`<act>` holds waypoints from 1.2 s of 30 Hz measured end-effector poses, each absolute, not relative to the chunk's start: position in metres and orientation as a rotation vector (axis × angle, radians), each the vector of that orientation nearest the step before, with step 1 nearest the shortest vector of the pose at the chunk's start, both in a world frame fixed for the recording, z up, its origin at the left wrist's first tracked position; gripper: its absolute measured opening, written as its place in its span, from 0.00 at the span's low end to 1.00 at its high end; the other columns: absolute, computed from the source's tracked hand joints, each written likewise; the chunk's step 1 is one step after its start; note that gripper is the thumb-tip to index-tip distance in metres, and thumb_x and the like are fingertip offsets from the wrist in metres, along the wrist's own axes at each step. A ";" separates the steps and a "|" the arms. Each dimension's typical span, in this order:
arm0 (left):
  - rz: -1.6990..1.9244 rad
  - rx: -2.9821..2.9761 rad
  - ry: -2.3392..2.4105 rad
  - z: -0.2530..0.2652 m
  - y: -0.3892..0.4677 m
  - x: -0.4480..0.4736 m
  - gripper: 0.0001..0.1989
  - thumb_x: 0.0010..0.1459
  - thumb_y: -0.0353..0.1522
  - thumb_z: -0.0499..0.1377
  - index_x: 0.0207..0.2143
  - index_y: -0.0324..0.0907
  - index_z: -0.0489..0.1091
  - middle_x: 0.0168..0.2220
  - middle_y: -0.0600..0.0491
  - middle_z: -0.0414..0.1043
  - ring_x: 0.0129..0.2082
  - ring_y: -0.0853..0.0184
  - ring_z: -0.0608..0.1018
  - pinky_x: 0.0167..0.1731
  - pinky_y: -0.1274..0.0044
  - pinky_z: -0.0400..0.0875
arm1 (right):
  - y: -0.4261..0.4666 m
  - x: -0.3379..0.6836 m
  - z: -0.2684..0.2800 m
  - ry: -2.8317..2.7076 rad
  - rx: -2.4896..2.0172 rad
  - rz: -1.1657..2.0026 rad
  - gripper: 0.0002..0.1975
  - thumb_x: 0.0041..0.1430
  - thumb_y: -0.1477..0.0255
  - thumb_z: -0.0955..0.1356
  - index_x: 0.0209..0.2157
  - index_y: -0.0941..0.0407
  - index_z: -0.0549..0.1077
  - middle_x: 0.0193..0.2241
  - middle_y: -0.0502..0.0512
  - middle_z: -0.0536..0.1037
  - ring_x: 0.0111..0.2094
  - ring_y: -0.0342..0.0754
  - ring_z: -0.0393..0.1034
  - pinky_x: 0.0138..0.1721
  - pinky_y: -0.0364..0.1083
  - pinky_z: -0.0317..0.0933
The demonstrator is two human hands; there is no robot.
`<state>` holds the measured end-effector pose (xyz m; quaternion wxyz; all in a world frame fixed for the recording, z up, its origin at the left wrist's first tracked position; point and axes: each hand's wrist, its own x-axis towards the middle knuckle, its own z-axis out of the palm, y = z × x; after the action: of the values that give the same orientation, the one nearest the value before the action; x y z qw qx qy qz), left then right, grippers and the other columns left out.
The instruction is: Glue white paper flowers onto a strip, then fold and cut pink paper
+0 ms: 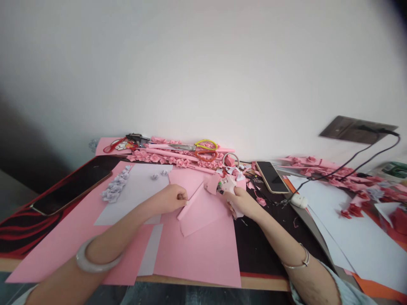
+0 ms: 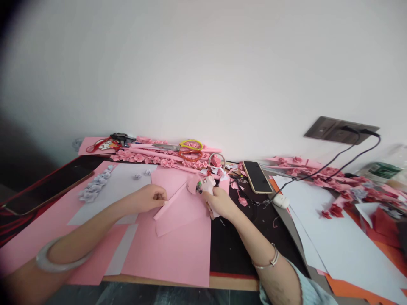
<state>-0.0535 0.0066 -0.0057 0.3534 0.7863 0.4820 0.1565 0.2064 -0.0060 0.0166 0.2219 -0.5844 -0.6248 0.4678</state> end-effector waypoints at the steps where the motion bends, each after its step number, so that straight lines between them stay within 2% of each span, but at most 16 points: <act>1: 0.407 2.035 1.244 -0.006 0.006 -0.054 0.07 0.46 0.33 0.51 0.22 0.40 0.65 0.18 0.58 0.60 0.19 0.72 0.63 0.19 0.81 0.53 | -0.005 0.207 0.016 -1.724 -1.615 1.289 0.15 0.54 0.67 0.60 0.17 0.57 0.61 0.11 0.49 0.67 0.11 0.43 0.64 0.11 0.39 0.55; 16: 0.416 2.040 1.235 -0.004 0.005 -0.053 0.07 0.47 0.33 0.52 0.21 0.40 0.65 0.18 0.59 0.60 0.19 0.72 0.62 0.19 0.81 0.53 | -0.002 0.206 0.014 -1.673 -1.640 1.198 0.15 0.56 0.66 0.59 0.18 0.56 0.59 0.11 0.48 0.66 0.10 0.41 0.62 0.13 0.39 0.55; 27: 0.410 2.033 1.239 -0.002 0.004 -0.053 0.07 0.48 0.33 0.51 0.21 0.40 0.65 0.18 0.58 0.60 0.20 0.72 0.63 0.19 0.81 0.53 | -0.001 0.204 0.017 -1.712 -1.673 1.149 0.15 0.54 0.67 0.61 0.17 0.57 0.62 0.11 0.49 0.67 0.11 0.40 0.62 0.13 0.38 0.52; 36: 0.410 2.030 1.241 -0.003 0.005 -0.053 0.06 0.47 0.32 0.51 0.21 0.40 0.64 0.18 0.58 0.60 0.20 0.72 0.62 0.19 0.81 0.53 | -0.002 0.203 0.022 -1.720 -1.659 1.198 0.14 0.54 0.68 0.60 0.17 0.57 0.61 0.11 0.48 0.66 0.10 0.40 0.60 0.12 0.38 0.52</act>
<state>-0.0525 0.0052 -0.0035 0.3556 0.7859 0.4804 0.1588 0.2031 -0.0017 0.0217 0.2320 -0.6036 -0.6259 0.4361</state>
